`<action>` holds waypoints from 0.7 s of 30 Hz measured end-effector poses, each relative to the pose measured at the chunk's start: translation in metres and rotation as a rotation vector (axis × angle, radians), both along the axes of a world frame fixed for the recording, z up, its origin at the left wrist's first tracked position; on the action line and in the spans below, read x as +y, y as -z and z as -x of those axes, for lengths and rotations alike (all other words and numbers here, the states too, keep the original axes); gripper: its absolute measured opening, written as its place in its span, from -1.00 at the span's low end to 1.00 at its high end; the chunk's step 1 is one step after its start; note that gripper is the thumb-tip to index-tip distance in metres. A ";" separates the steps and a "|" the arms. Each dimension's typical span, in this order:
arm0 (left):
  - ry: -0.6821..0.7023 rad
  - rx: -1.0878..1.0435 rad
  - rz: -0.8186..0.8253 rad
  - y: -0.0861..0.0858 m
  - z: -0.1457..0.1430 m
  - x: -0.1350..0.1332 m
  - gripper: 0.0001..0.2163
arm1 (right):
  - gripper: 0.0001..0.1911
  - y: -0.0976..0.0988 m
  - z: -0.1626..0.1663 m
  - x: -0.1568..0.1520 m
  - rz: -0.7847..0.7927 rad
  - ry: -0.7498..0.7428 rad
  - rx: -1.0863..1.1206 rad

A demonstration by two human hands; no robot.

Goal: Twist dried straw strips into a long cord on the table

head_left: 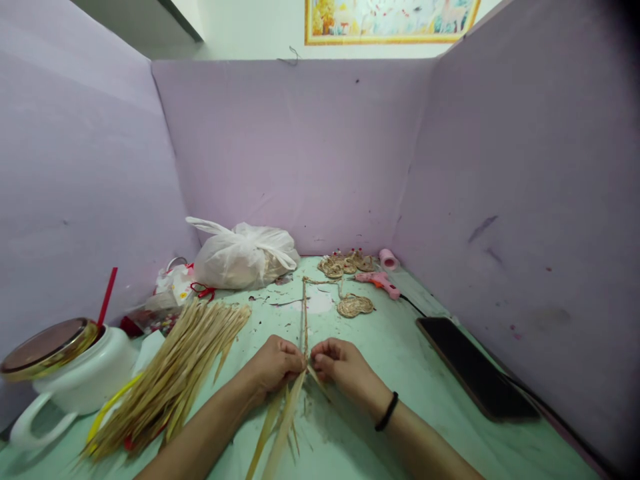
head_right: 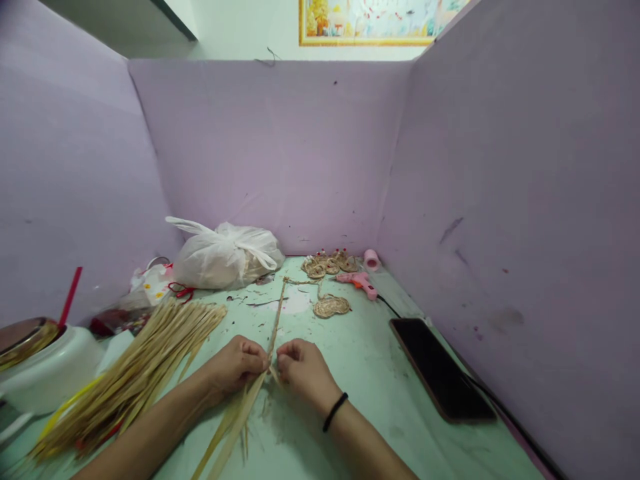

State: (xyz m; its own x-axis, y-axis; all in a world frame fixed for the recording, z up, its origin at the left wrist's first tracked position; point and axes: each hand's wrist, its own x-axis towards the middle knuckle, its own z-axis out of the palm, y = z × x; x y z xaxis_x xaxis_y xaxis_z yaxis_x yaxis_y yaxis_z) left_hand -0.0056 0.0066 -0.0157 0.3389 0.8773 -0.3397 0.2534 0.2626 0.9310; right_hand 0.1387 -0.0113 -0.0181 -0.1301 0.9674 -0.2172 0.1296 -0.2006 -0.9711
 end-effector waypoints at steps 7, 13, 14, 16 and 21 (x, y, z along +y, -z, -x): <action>0.095 0.036 -0.045 0.001 0.003 0.003 -0.91 | -0.83 -0.003 0.011 -0.002 0.214 -0.078 0.056; 0.165 0.259 -0.262 -0.005 0.003 0.001 -0.93 | -0.83 0.007 0.009 0.001 0.103 -0.074 -0.031; 0.174 0.302 -0.302 -0.006 0.002 0.000 -0.93 | -0.84 0.008 0.009 0.001 0.099 -0.069 -0.027; 0.185 0.366 -0.368 -0.007 0.002 -0.002 -0.91 | -0.87 0.008 0.009 0.001 0.089 -0.057 -0.027; 0.187 0.489 -0.363 -0.014 0.006 -0.008 -0.90 | -0.89 0.009 0.011 0.001 0.071 -0.062 -0.066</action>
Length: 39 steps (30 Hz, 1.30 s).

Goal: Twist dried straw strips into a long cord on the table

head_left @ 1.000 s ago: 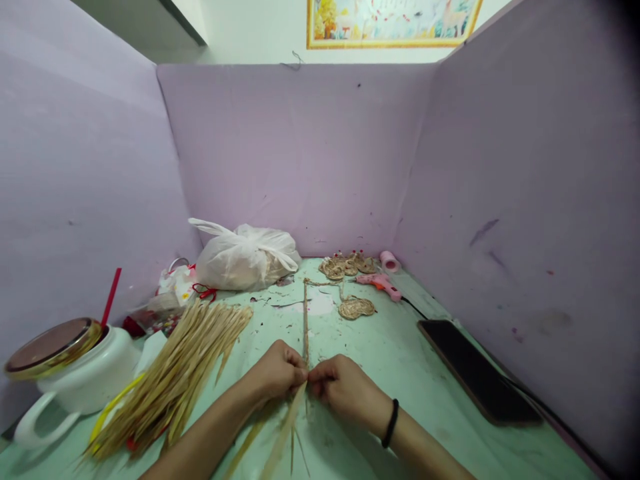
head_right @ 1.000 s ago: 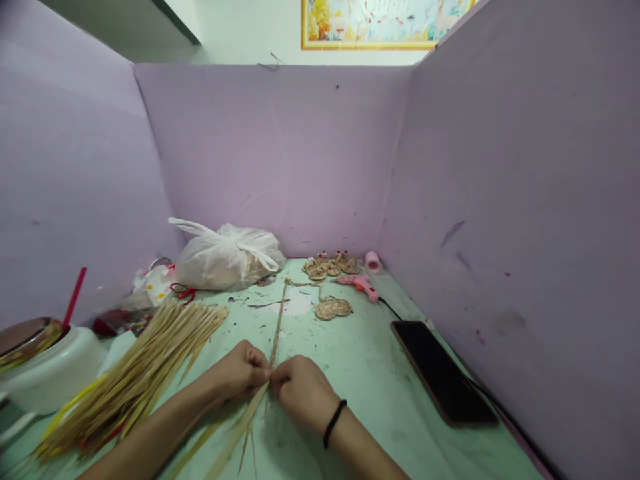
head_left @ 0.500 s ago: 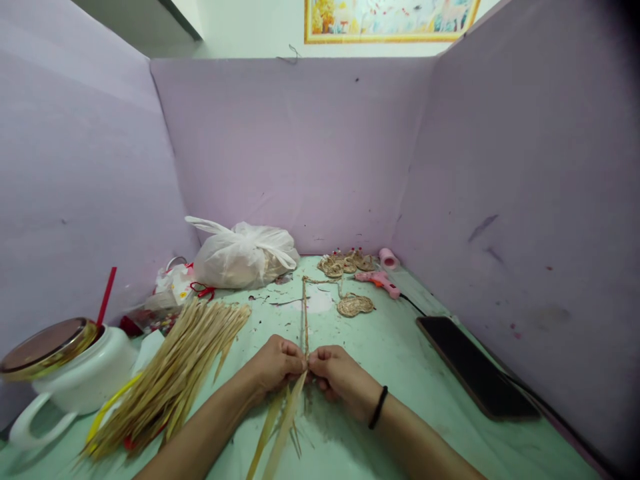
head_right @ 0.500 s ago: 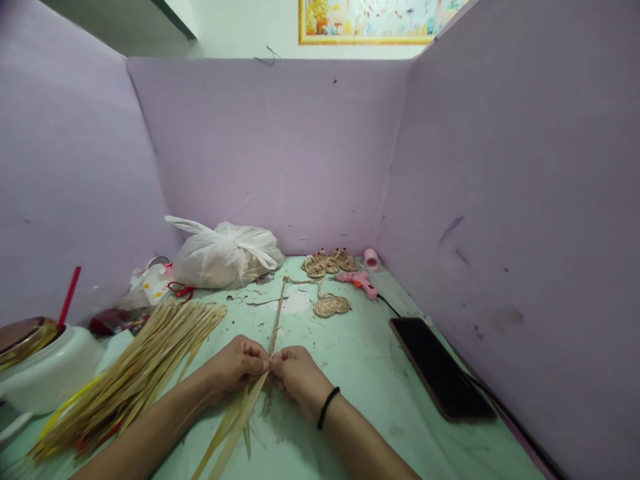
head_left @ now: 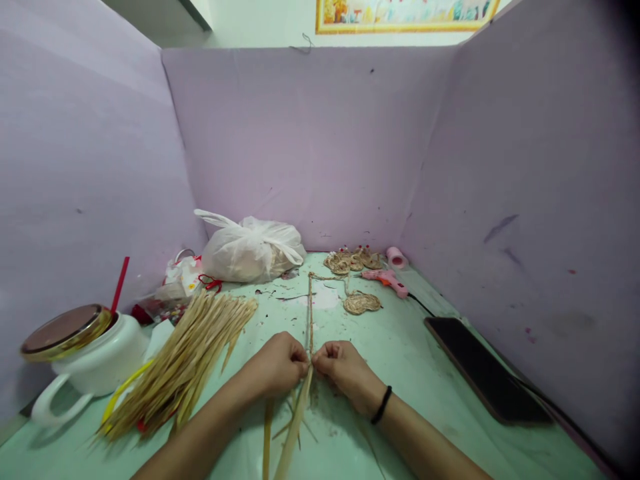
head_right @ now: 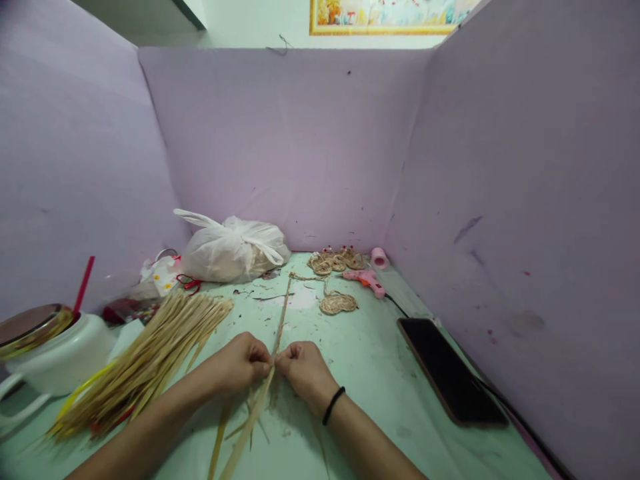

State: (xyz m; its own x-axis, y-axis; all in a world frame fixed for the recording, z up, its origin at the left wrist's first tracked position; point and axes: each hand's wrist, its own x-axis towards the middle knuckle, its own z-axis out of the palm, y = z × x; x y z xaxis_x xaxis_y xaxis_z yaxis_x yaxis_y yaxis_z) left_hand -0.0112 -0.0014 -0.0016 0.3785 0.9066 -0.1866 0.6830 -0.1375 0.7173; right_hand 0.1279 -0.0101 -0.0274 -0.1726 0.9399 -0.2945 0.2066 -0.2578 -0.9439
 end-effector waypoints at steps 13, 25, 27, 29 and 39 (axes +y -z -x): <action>-0.109 0.438 -0.234 0.003 -0.039 -0.057 -0.74 | -0.96 -0.010 0.003 -0.007 0.066 0.070 0.147; -0.375 -0.431 0.365 -0.021 -0.001 -0.012 -0.72 | -0.82 -0.005 -0.007 -0.006 0.041 -0.020 0.248; -0.311 -0.519 0.498 -0.011 -0.009 -0.011 -0.77 | -0.84 -0.002 -0.006 -0.005 0.004 -0.042 0.278; -0.303 -0.544 0.509 -0.003 -0.014 -0.010 -0.82 | -0.88 0.000 -0.007 -0.002 -0.049 -0.067 0.265; -0.314 -0.311 0.249 0.012 -0.021 -0.006 -0.84 | -0.90 -0.004 -0.018 -0.005 -0.459 -0.145 -0.463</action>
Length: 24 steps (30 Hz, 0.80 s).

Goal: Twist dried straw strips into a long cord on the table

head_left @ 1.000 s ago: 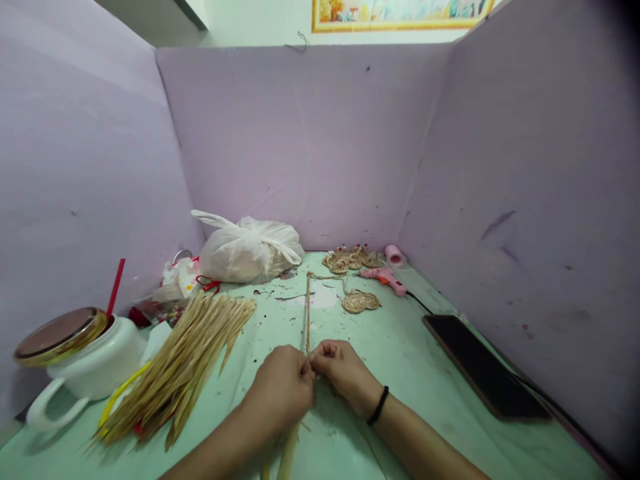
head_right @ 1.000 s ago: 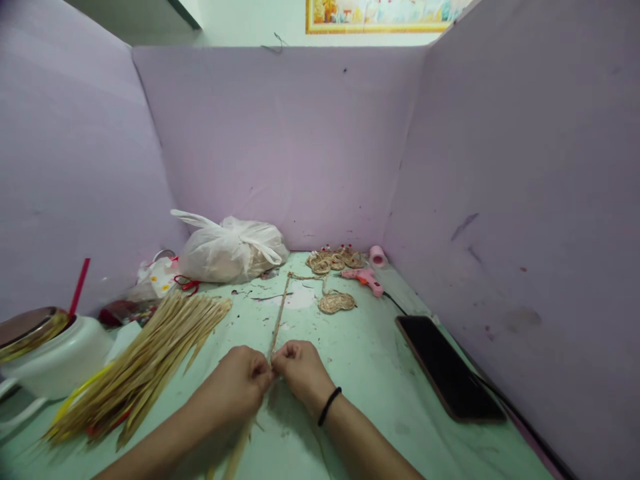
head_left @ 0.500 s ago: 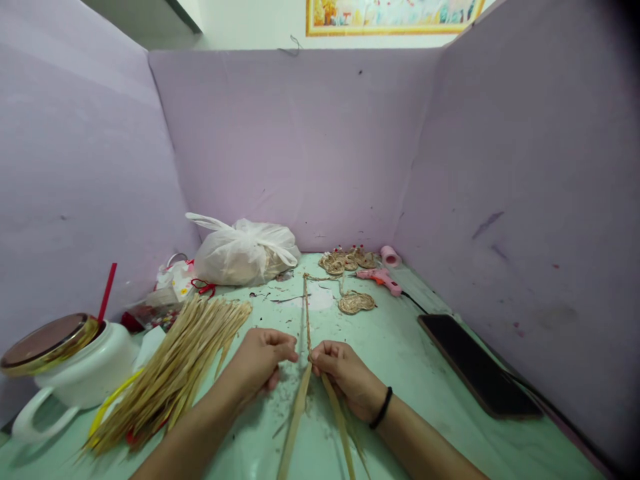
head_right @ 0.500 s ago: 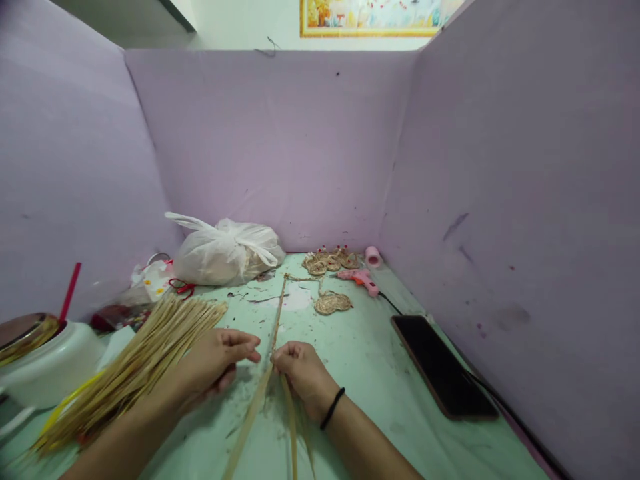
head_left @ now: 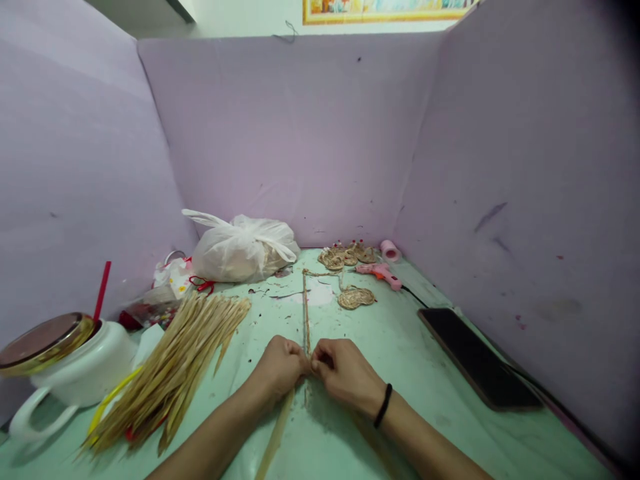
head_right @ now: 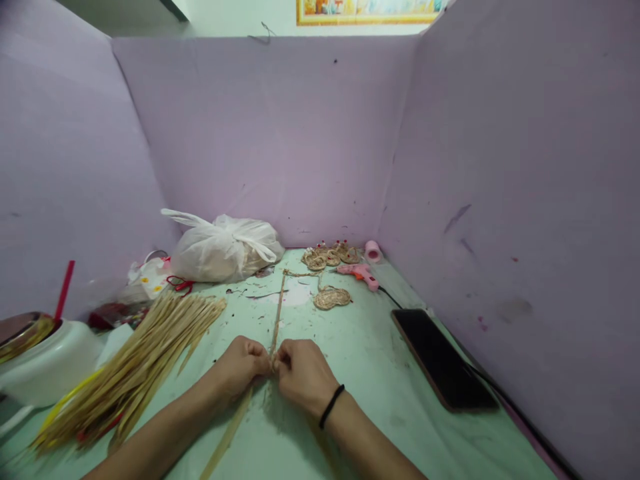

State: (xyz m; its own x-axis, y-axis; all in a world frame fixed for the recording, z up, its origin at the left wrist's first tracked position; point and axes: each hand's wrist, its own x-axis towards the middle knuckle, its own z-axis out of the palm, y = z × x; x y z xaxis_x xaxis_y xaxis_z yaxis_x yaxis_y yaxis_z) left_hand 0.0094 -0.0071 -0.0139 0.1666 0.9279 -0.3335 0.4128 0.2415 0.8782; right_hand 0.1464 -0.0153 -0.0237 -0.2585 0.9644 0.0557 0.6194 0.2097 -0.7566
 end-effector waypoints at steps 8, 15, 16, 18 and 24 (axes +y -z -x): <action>-0.031 0.030 0.033 0.002 -0.006 -0.002 -0.87 | -0.86 -0.011 0.005 -0.010 0.102 0.139 -0.128; -0.030 -0.098 0.120 -0.002 -0.001 -0.003 -0.91 | -0.85 -0.006 0.008 -0.018 0.008 0.036 -0.062; -0.020 -0.121 0.121 -0.003 0.000 -0.003 -0.92 | -0.87 -0.008 0.005 -0.016 0.058 0.001 -0.020; -0.006 -0.163 0.129 -0.005 0.003 -0.002 -0.92 | -0.87 -0.013 -0.002 -0.011 0.167 -0.010 0.102; 0.046 -0.223 0.175 -0.004 0.008 0.000 -0.93 | -0.85 -0.020 -0.006 0.001 0.556 0.140 0.619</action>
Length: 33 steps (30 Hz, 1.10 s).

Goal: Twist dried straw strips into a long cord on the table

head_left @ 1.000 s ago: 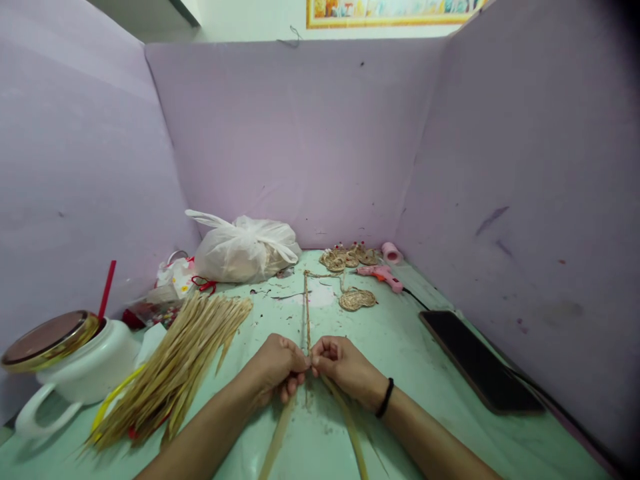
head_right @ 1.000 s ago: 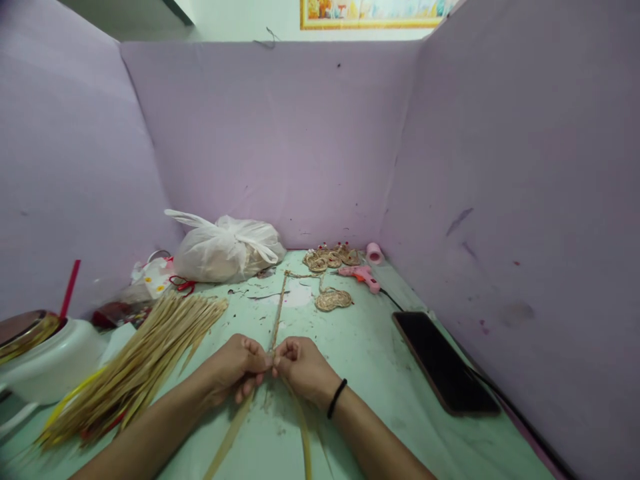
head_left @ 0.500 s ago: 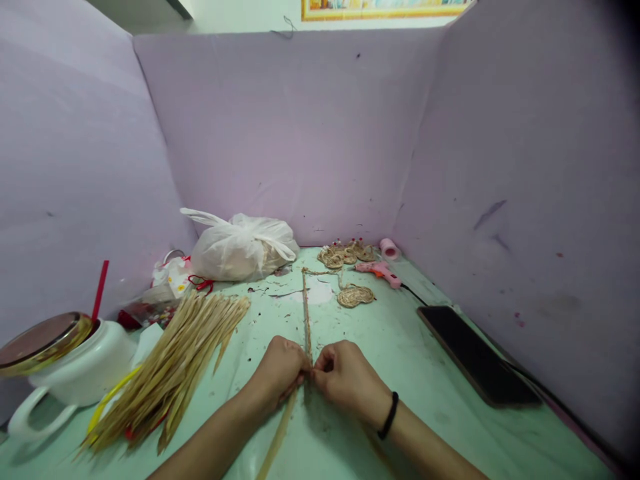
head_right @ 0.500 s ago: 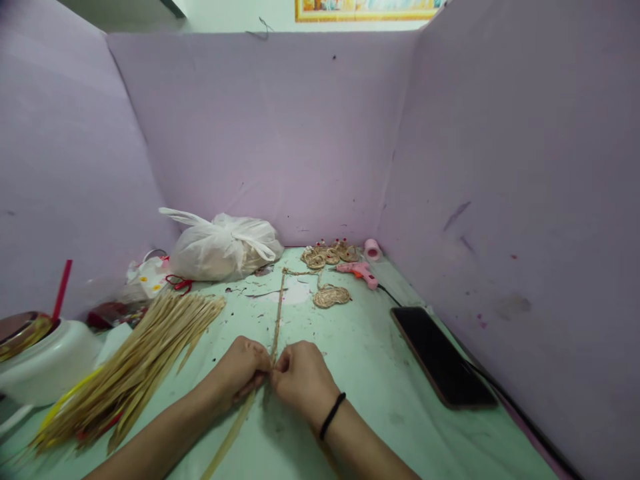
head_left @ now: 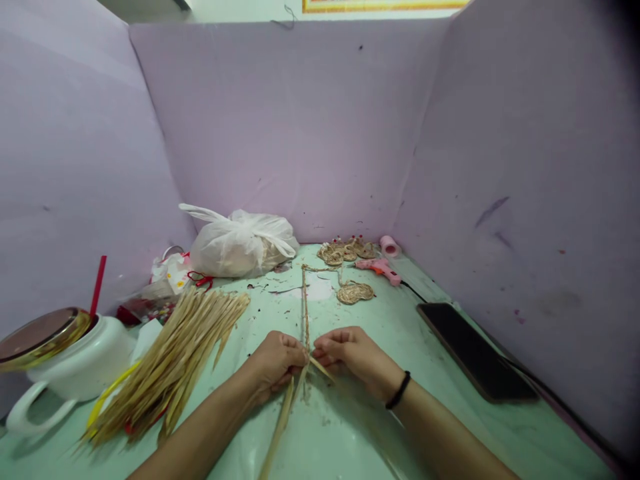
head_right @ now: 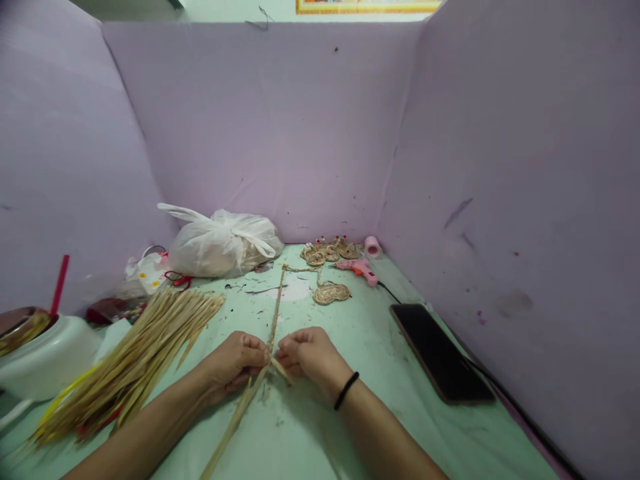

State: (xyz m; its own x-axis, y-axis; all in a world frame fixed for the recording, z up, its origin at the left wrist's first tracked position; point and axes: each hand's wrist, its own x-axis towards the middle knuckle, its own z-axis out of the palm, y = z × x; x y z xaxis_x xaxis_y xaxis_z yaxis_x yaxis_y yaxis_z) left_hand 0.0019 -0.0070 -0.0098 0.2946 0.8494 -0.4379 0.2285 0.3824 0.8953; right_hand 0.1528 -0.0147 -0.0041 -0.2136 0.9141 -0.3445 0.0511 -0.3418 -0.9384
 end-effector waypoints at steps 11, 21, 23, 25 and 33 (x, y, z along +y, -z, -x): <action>0.067 0.121 -0.122 0.005 -0.002 0.003 -0.95 | -0.84 0.015 0.011 0.001 -0.046 -0.096 -0.147; 0.219 0.430 -0.219 -0.012 0.005 -0.014 -0.85 | -0.90 0.027 0.015 0.003 -0.098 -0.089 -0.177; 0.218 0.574 -0.335 -0.014 -0.002 -0.024 -0.84 | -0.91 0.028 0.016 0.002 -0.102 -0.066 -0.151; 0.211 0.775 -0.502 -0.013 -0.012 -0.037 -0.81 | -0.91 0.028 0.018 0.001 -0.118 -0.039 -0.125; 0.223 0.773 -0.598 -0.011 -0.018 -0.046 -0.75 | -0.93 0.027 0.018 -0.003 -0.101 -0.020 -0.038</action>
State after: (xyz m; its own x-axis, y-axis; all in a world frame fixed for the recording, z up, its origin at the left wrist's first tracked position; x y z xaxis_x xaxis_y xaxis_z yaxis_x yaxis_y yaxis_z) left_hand 0.0195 -0.0531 0.0014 0.2888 0.9526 -0.0958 0.8403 -0.2043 0.5022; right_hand 0.1344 -0.0179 -0.0315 -0.2205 0.9403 -0.2593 0.0932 -0.2443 -0.9652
